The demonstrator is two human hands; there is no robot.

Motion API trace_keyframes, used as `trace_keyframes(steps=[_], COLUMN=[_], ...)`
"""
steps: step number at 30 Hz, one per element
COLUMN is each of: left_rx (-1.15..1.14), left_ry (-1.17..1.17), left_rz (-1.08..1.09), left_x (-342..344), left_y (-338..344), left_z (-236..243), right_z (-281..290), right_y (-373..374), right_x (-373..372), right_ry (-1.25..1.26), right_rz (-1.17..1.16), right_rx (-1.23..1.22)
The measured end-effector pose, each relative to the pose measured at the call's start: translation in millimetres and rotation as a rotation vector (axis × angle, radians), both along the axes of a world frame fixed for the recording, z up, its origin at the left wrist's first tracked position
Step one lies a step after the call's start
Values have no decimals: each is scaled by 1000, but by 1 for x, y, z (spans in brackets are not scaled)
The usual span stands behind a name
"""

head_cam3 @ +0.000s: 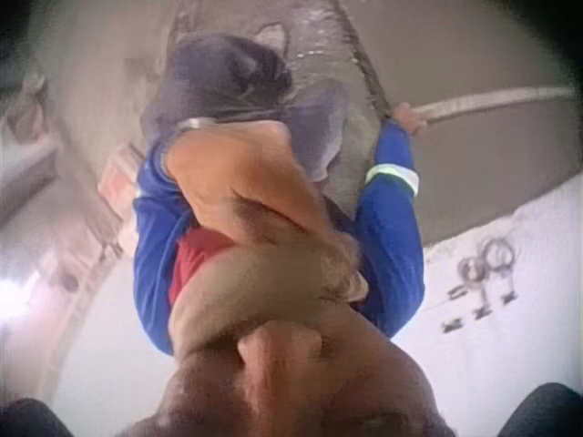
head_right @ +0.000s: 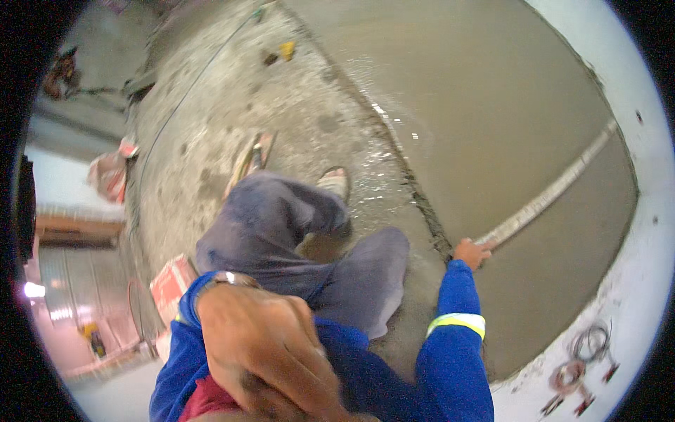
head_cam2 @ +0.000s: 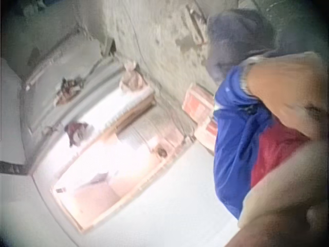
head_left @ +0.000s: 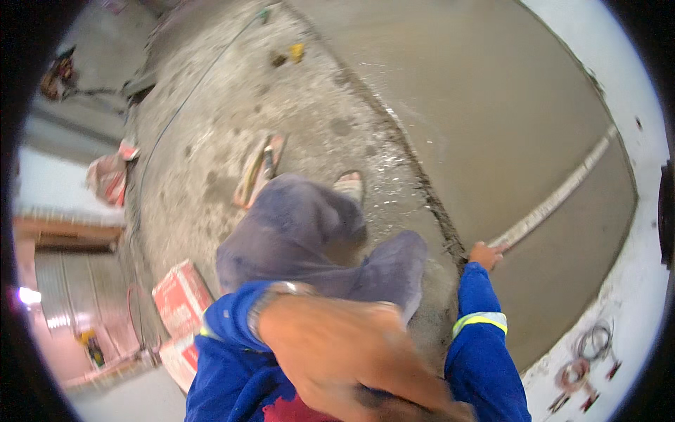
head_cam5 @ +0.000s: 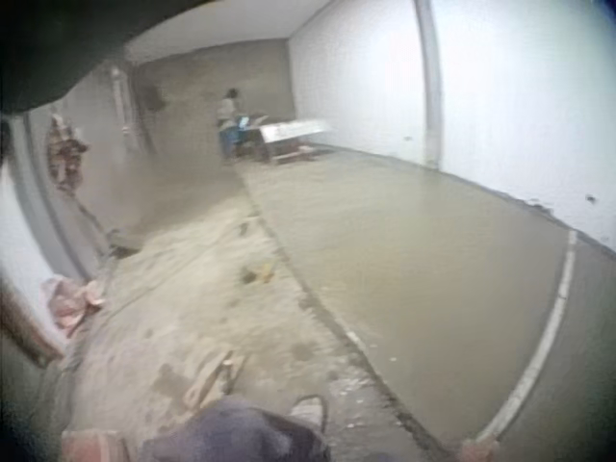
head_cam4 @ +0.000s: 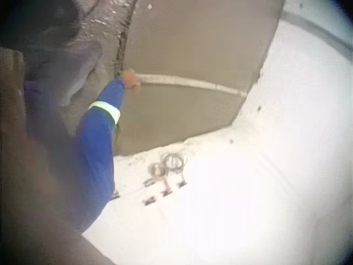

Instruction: The person uses a long straightedge to level and smooth a wet concrete floor. They repeatedly drag the straightedge across the surface, adjusting its position to flatten the material and remove excess.

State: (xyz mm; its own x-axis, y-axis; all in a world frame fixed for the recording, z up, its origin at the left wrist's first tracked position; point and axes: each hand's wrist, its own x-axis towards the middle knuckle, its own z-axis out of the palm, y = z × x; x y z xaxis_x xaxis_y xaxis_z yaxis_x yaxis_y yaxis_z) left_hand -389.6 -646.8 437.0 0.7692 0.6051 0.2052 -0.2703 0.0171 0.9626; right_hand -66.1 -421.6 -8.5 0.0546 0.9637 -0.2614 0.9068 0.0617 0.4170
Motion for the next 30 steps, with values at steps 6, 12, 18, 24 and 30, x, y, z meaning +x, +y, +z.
trace_keyframes(steps=[6,12,18,24,30], left_rx=[542,665,540,627,646], left_ry=[1410,1257,1579,1433,1437], left_rz=[270,460,208,257,121], left_x=[-17,-20,-28,-15,7], left_y=[62,131,165,168,165], left_z=[-67,-115,-163,-184,-187], right_z=[16,30,34,34,35], right_y=[-11,-14,-8,-5,-4], right_x=[-14,-25,-27,-27,-29], right_ry=[691,658,674,667,688], right_rz=[-544,-599,-660,-645,-629], right_rx=[474,422,453,470,476])
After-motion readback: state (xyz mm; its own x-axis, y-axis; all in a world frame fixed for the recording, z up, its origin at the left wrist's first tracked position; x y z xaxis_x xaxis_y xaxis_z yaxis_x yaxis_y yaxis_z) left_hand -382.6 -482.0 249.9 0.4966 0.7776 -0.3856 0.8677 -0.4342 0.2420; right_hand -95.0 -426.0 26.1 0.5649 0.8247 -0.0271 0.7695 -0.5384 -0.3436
